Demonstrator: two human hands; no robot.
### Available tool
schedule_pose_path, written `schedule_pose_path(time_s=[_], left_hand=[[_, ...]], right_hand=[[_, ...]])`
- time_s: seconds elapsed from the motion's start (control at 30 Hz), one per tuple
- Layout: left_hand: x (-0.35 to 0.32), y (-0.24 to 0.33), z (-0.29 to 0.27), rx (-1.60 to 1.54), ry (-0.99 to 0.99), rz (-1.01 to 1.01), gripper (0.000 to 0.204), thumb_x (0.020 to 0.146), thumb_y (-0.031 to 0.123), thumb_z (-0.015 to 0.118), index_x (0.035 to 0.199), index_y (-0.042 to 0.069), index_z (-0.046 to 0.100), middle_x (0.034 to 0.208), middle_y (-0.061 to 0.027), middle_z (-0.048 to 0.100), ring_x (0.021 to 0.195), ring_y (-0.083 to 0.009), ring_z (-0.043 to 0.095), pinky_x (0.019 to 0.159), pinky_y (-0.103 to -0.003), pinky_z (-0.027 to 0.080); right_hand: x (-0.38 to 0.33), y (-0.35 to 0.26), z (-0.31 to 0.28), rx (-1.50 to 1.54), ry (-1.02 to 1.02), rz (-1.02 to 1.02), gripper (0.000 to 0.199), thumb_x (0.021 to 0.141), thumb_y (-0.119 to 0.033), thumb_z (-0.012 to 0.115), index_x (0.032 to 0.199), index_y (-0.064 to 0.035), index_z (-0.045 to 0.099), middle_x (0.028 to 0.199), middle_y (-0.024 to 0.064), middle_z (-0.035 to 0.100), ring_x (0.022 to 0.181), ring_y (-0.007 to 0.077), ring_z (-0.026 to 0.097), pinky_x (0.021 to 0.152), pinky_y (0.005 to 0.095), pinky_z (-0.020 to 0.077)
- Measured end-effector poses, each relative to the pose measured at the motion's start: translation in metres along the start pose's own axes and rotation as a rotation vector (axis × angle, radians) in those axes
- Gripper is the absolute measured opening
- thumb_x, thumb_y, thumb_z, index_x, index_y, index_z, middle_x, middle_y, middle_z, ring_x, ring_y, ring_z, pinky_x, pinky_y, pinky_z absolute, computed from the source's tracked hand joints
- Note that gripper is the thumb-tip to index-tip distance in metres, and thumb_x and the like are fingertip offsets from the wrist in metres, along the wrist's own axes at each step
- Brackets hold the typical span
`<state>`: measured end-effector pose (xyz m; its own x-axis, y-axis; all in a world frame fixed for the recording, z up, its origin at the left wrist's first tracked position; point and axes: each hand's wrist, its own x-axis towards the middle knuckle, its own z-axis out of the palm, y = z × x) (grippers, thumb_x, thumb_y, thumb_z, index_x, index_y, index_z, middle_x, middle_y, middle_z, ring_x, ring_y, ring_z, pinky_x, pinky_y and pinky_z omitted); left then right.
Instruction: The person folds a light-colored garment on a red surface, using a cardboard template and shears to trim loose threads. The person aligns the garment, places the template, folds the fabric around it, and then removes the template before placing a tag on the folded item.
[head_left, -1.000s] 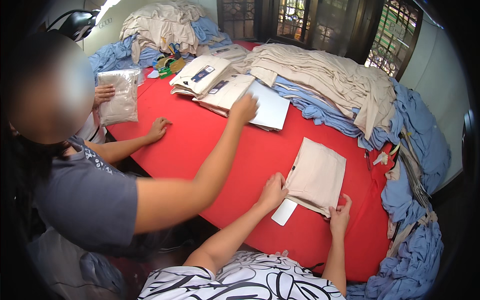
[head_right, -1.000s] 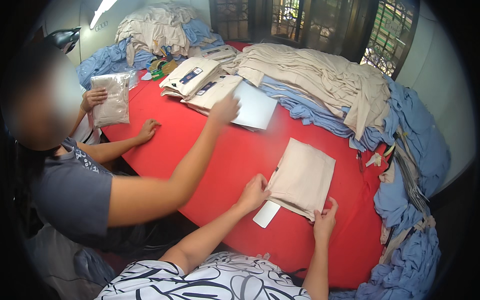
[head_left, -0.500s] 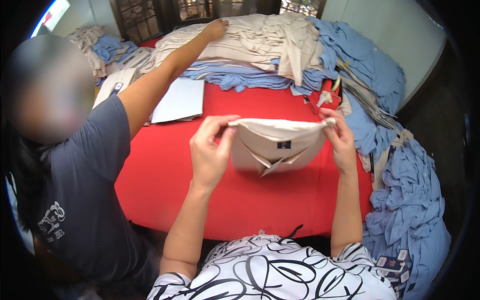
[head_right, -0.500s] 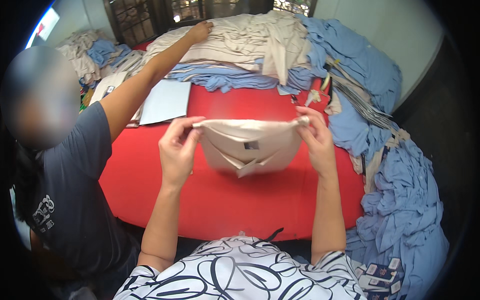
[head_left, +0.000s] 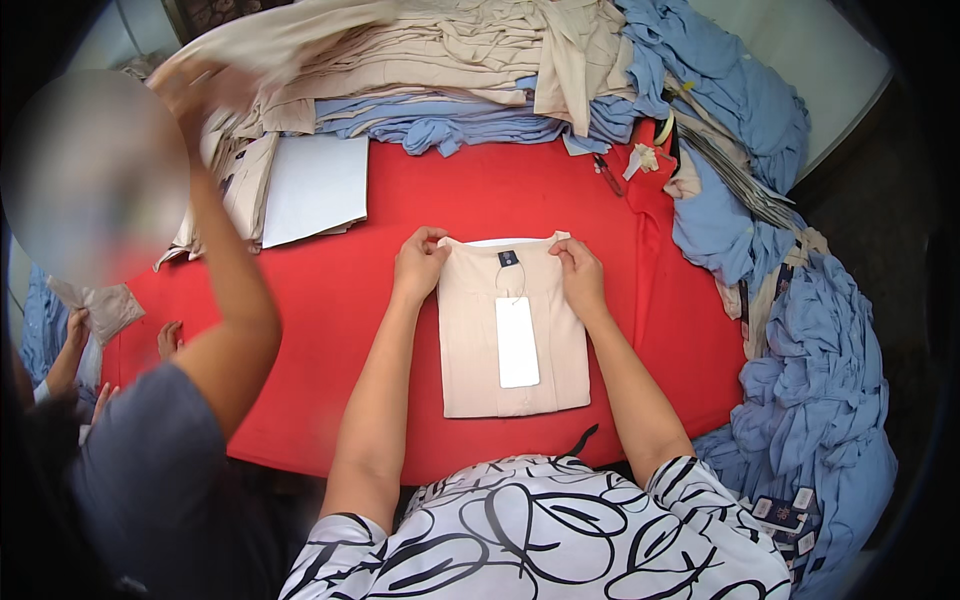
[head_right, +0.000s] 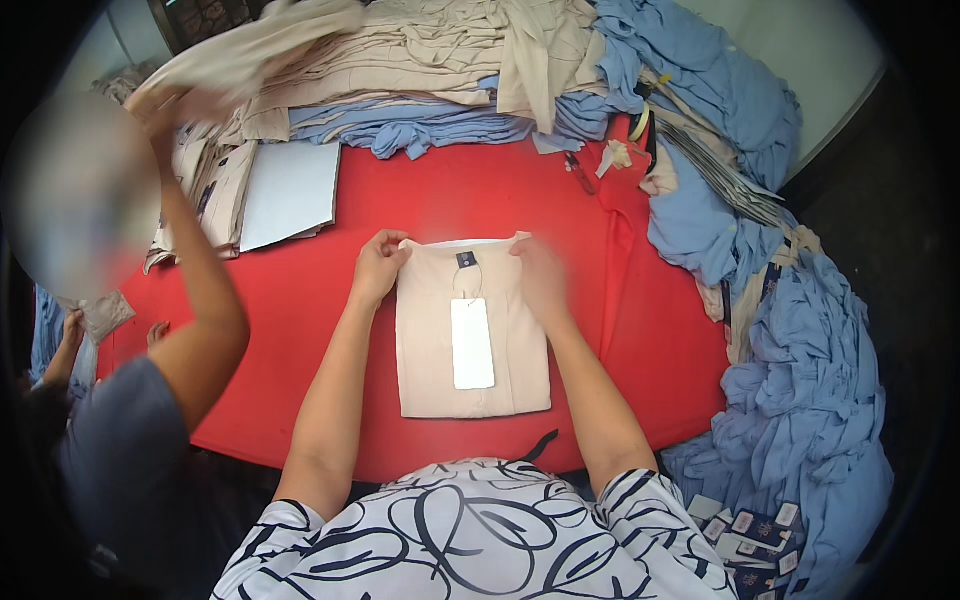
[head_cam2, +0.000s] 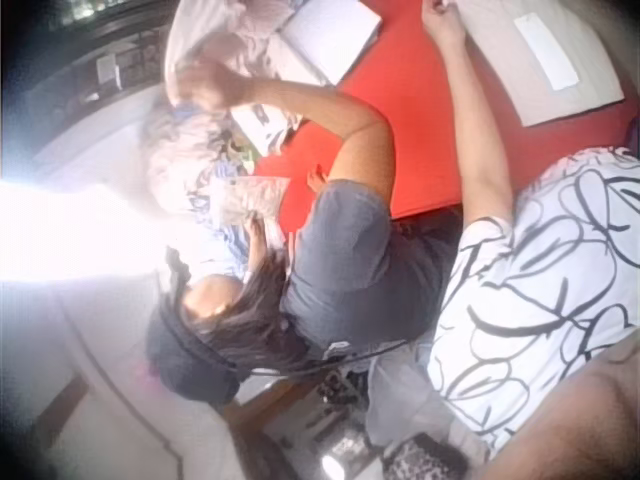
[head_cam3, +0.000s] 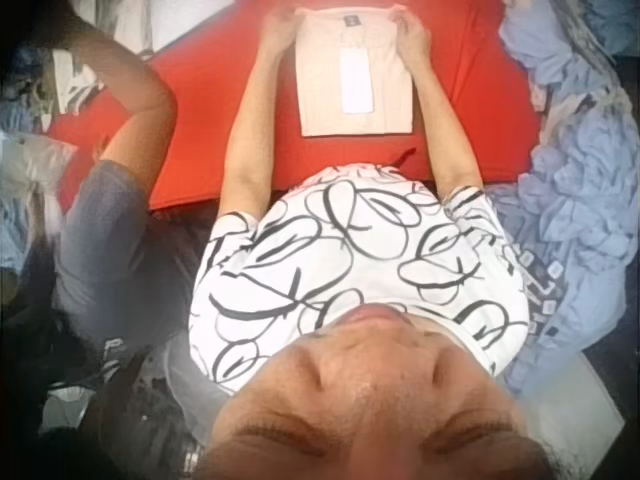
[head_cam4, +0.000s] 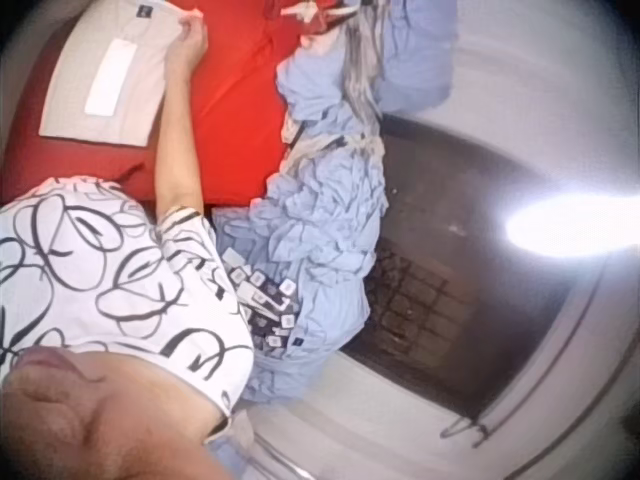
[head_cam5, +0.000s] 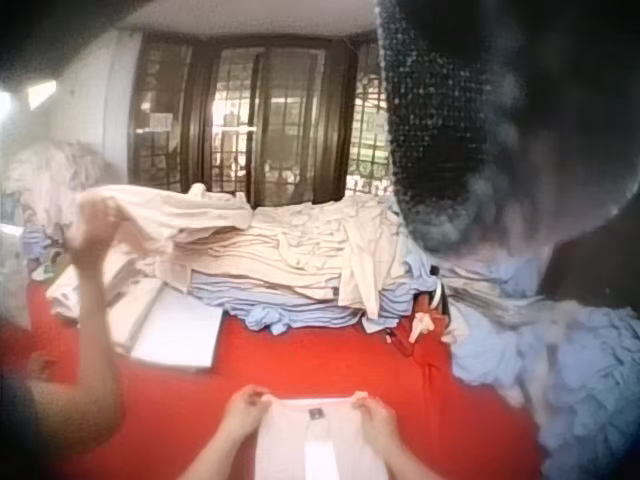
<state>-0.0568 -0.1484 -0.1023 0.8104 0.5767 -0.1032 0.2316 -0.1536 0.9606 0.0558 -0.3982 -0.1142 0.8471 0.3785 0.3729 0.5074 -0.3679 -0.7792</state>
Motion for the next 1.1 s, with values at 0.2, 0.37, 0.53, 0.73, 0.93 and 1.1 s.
schedule_pose_path(time_s=[0.2,0.37,0.53,0.73,0.93,1.1], left_hand=[[0.003,-0.005,-0.003,-0.040,-0.054,0.011,0.022,0.087,0.010,0.064,0.108,0.004,0.067,0.079,-0.0039,0.067,0.075,-0.0110,0.061,0.071,-0.027,0.049],[0.000,-0.004,-0.008,-0.053,-0.026,-0.003,0.021,0.088,0.011,0.064,0.107,0.004,0.068,0.082,-0.0032,0.067,0.076,-0.0109,0.062,0.072,-0.027,0.049],[-0.004,0.007,-0.005,0.042,-0.018,-0.019,0.021,0.088,0.011,0.064,0.107,0.004,0.068,0.082,-0.0030,0.066,0.076,-0.0111,0.061,0.072,-0.027,0.049],[-0.001,-0.001,-0.005,-0.024,-0.004,0.019,0.022,0.088,0.011,0.064,0.108,0.005,0.068,0.080,-0.0026,0.065,0.074,-0.0106,0.060,0.071,-0.027,0.049],[-0.001,0.005,-0.001,0.015,-0.015,0.003,0.024,0.088,0.011,0.064,0.110,0.005,0.068,0.079,-0.0037,0.064,0.073,-0.0120,0.060,0.071,-0.027,0.050],[-0.002,-0.009,-0.009,0.057,0.052,0.103,0.020,0.087,0.010,0.065,0.106,0.005,0.069,0.092,-0.0126,0.071,0.085,-0.0203,0.068,0.077,-0.032,0.053]], right_hand=[[0.010,-0.030,-0.032,-0.322,-0.028,-0.106,0.015,0.092,-0.016,0.060,0.093,-0.0026,0.066,0.095,0.0124,0.063,0.075,0.0279,0.057,0.077,0.0340,0.0480],[-0.037,-0.130,-0.023,-0.404,-0.448,0.077,0.057,0.081,-0.034,0.071,0.125,-0.0035,0.052,0.115,0.0168,0.056,0.093,0.0344,0.058,0.081,0.0415,0.0499],[-0.062,-0.129,-0.018,-0.399,-0.419,-0.052,0.062,0.084,-0.024,0.066,0.137,-0.0040,0.041,0.113,0.0215,0.060,0.100,0.0370,0.063,0.083,0.0406,0.0522],[-0.040,-0.110,-0.041,-0.019,-0.615,0.305,0.055,0.086,0.001,0.062,0.135,0.0015,0.039,0.095,0.0127,0.065,0.079,0.0165,0.066,0.072,0.0274,0.0534],[-0.009,-0.110,-0.052,0.308,-0.709,0.591,0.045,0.088,0.001,0.061,0.128,0.0008,0.041,0.080,0.0103,0.061,0.065,0.0147,0.064,0.054,0.0254,0.0528],[-0.021,-0.117,-0.027,0.173,-0.740,0.506,0.041,0.087,0.004,0.060,0.123,-0.0031,0.043,0.076,0.0074,0.058,0.057,0.0132,0.061,0.049,0.0251,0.0513]])
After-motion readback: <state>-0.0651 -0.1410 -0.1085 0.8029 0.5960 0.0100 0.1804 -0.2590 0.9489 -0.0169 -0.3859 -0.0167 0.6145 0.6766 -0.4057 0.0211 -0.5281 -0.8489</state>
